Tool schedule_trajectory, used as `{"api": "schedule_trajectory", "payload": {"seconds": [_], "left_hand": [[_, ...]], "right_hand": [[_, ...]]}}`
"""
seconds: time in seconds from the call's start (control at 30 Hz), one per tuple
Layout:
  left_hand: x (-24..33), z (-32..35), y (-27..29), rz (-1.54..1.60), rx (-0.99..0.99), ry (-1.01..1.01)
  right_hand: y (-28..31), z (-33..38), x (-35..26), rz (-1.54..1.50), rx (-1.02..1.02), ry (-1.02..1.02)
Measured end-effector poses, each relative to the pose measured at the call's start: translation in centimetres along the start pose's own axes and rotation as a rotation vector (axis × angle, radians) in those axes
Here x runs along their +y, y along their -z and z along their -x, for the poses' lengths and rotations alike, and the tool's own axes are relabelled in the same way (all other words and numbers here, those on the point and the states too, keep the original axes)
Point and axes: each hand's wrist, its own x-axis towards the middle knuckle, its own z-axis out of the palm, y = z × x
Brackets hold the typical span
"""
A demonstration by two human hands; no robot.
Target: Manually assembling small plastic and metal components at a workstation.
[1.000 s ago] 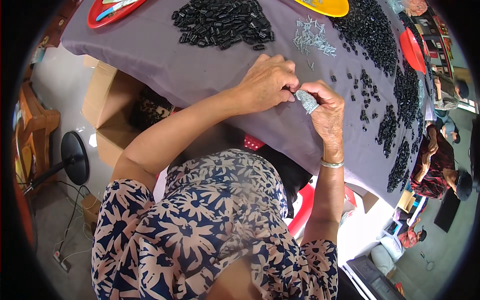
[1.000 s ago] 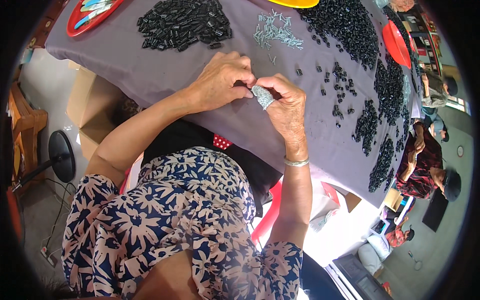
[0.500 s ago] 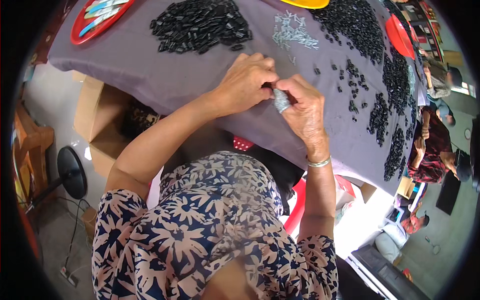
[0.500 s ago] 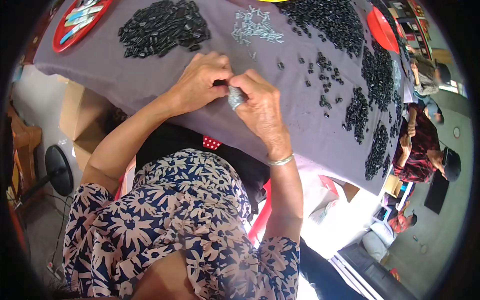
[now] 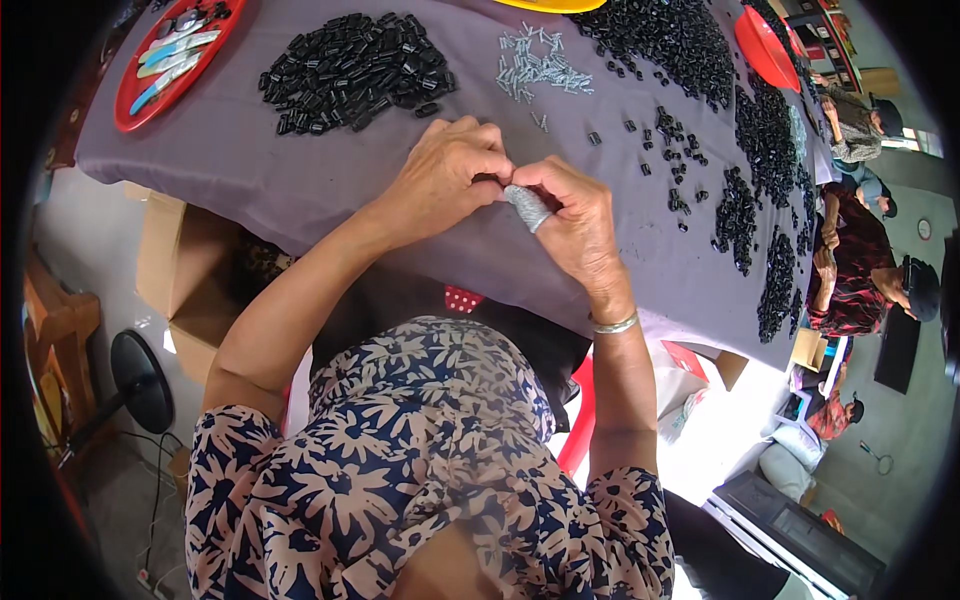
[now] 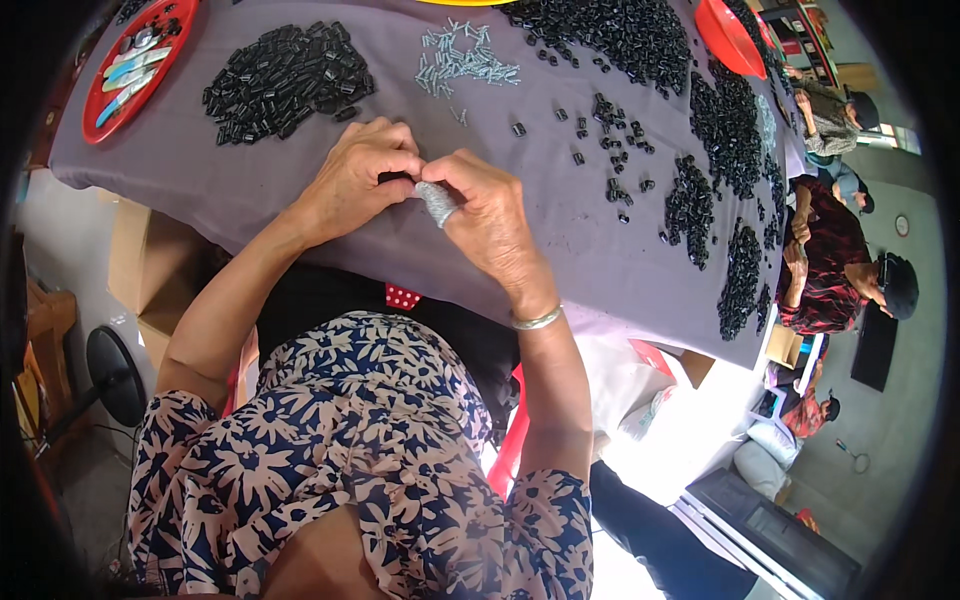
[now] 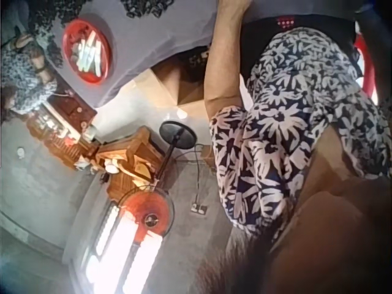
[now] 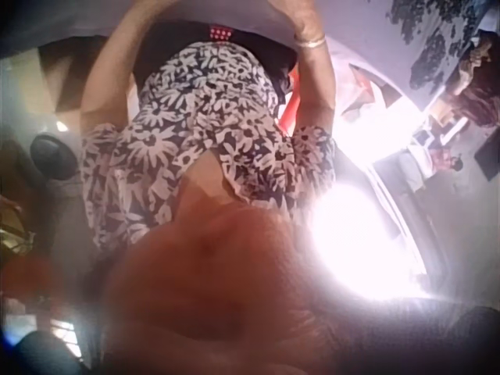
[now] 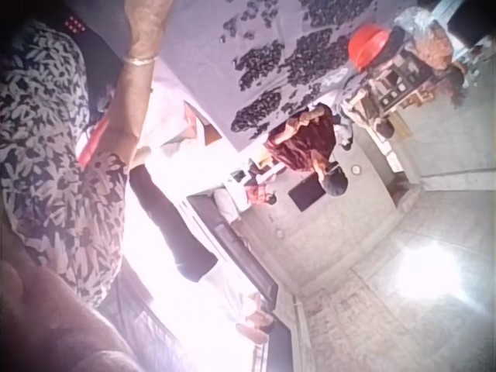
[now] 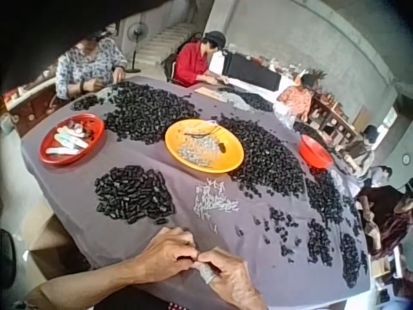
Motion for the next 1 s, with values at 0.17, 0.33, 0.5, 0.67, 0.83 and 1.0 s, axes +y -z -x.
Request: {"api": "schedule_trajectory", "payload": {"seconds": [0.17,0.33,0.5,0.67,0.83,1.0], "left_hand": [[0.2,0.0,0.1,0.006,-0.009,0.016],[0.3,-0.1,-0.2,-0.008,0.004,0.014],[0.6,0.0,-0.5,-0.016,0.007,0.046],[0.7,-0.3,-1.0,-0.02,0.048,0.008],[0.6,-0.1,-0.7,-0.052,0.038,0.035],[0.5,-0.2,-1.0,-0.058,0.05,0.035]], "right_hand": [[4.6,-1.2,2.7,0.093,0.11,-0.372],[6.7,-3.2,4.7,0.363,0.054,-0.023],[6.0,-2.4,3.8,0.579,-0.06,0.104],[6.3,-1.9,4.1,0.559,-0.034,0.03],[3.1,-1.0,1.6,-0.147,0.052,-0.286],[0.4,0.3,0.4,-0.354,0.073,-0.194]]}}
